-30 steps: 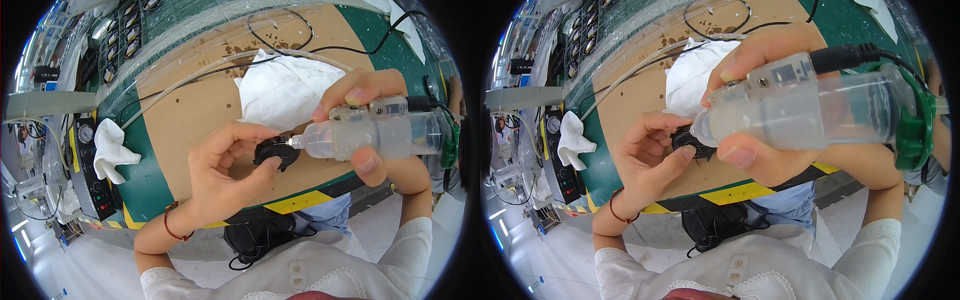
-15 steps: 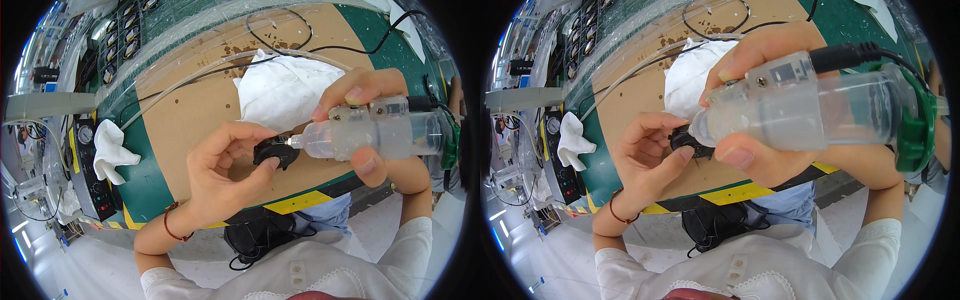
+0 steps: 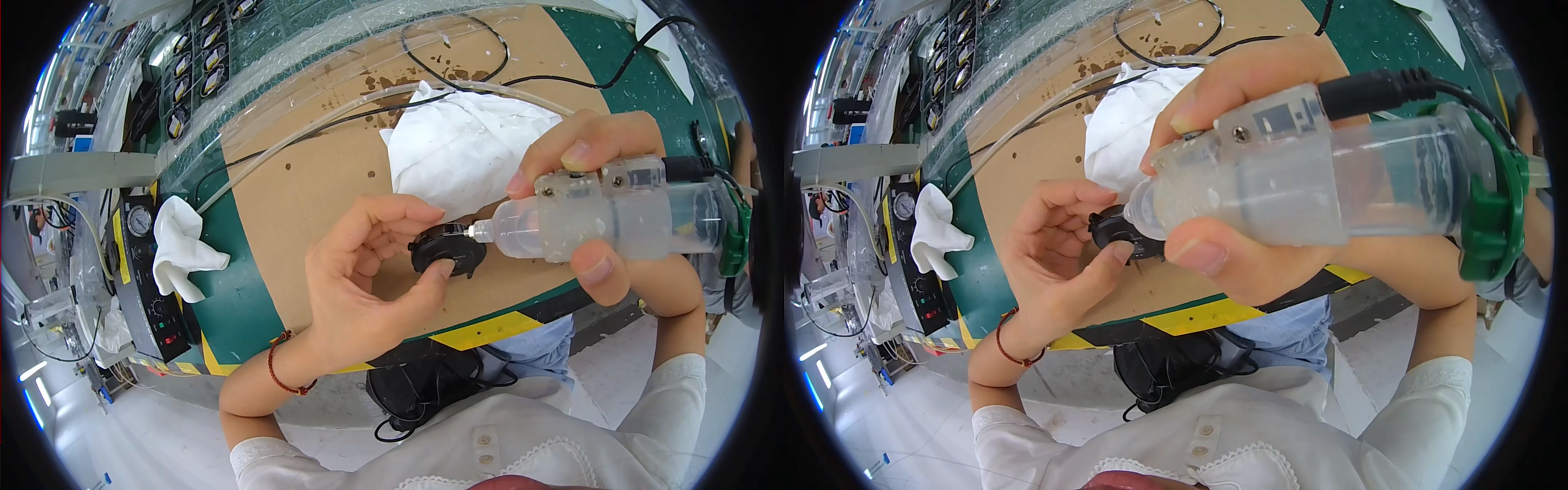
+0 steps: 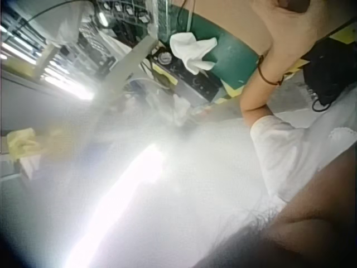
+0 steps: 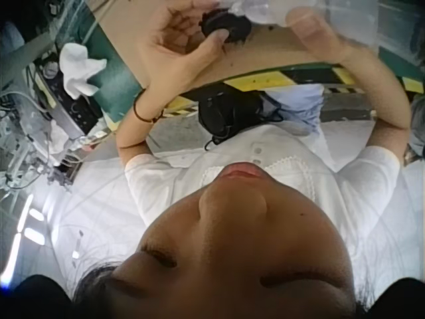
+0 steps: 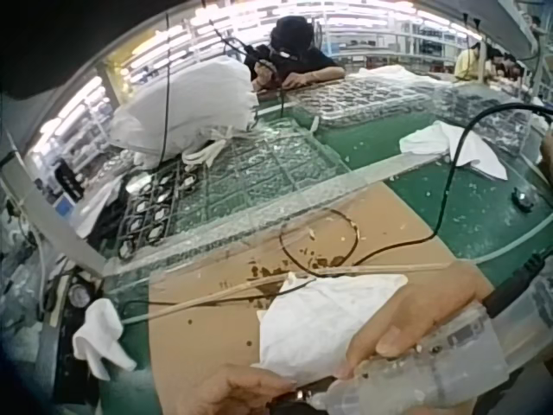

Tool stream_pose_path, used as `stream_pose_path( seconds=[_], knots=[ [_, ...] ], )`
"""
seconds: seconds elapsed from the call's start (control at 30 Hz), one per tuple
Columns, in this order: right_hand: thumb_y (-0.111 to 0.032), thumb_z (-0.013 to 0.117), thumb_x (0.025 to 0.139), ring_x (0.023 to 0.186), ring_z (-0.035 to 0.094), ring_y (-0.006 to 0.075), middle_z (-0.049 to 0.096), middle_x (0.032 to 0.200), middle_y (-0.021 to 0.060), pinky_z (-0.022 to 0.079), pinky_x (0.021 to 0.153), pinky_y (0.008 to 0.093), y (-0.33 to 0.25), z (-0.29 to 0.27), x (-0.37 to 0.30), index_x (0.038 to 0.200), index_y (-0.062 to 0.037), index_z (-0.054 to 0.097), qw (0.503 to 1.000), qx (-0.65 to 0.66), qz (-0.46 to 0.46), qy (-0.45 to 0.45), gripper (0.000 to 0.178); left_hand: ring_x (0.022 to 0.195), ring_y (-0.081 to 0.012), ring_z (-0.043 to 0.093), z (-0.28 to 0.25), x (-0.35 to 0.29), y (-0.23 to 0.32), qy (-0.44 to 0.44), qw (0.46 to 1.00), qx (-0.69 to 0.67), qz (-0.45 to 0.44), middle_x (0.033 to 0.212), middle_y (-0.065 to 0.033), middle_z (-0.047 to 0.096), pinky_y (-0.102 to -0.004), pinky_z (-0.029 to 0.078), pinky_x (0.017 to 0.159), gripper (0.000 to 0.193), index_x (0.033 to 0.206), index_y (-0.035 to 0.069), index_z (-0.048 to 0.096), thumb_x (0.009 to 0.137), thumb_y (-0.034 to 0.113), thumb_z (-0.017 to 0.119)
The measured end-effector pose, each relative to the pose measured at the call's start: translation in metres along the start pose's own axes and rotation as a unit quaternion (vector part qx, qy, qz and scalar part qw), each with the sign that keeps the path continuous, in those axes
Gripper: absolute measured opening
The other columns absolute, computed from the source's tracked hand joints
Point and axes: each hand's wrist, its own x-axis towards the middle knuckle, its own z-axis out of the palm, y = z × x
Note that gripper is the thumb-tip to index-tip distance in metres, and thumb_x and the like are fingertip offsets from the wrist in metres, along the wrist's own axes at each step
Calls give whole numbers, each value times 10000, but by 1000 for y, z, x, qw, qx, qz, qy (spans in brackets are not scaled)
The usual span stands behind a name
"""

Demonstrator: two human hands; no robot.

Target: Applying glue or sealant to small electronic components using a dispensing syringe at an assembly workbench.

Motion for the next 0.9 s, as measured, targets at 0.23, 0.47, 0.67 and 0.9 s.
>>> stream_pose_path(
  seconds=[0.23, 0.47, 0.67, 0.9],
  knots=[
    [-360, 624, 689, 767, 525, 177, 499, 847, 119, 439, 704, 293, 0, -1, 0, 970, -136, 333, 1000, -1, 4, -1, 463, 871, -136, 538, 0, 0, 1, -4, 1000, 16, 2, 944, -106, 537, -248, 420, 791, 367, 971, -55, 468, 629, -98, 595],
    [-359, 623, 692, 768, 523, 177, 501, 850, 120, 436, 711, 295, 0, -1, 0, 969, -139, 334, 1000, -2, 7, -4, 457, 858, -132, 543, 0, 0, 0, 1, 1000, 14, 2, 932, -103, 542, -242, 423, 781, 360, 967, -55, 471, 630, -100, 588],
    [-364, 625, 688, 758, 520, 175, 502, 851, 119, 432, 711, 292, -1, -2, 0, 969, -139, 334, 1000, -6, 7, -8, 463, 852, -130, 546, 0, 0, 0, 2, 1000, 8, 2, 920, -99, 544, -241, 427, 770, 356, 965, -56, 470, 631, -101, 585],
    [-360, 627, 689, 757, 520, 178, 503, 855, 124, 433, 709, 293, 0, 0, -2, 967, -138, 334, 1000, 0, 8, 9, 461, 829, -127, 551, 1, 1, 1, -1, 1000, 10, 11, 894, -92, 548, -238, 431, 757, 355, 965, -56, 471, 631, -102, 584]
  ],
)
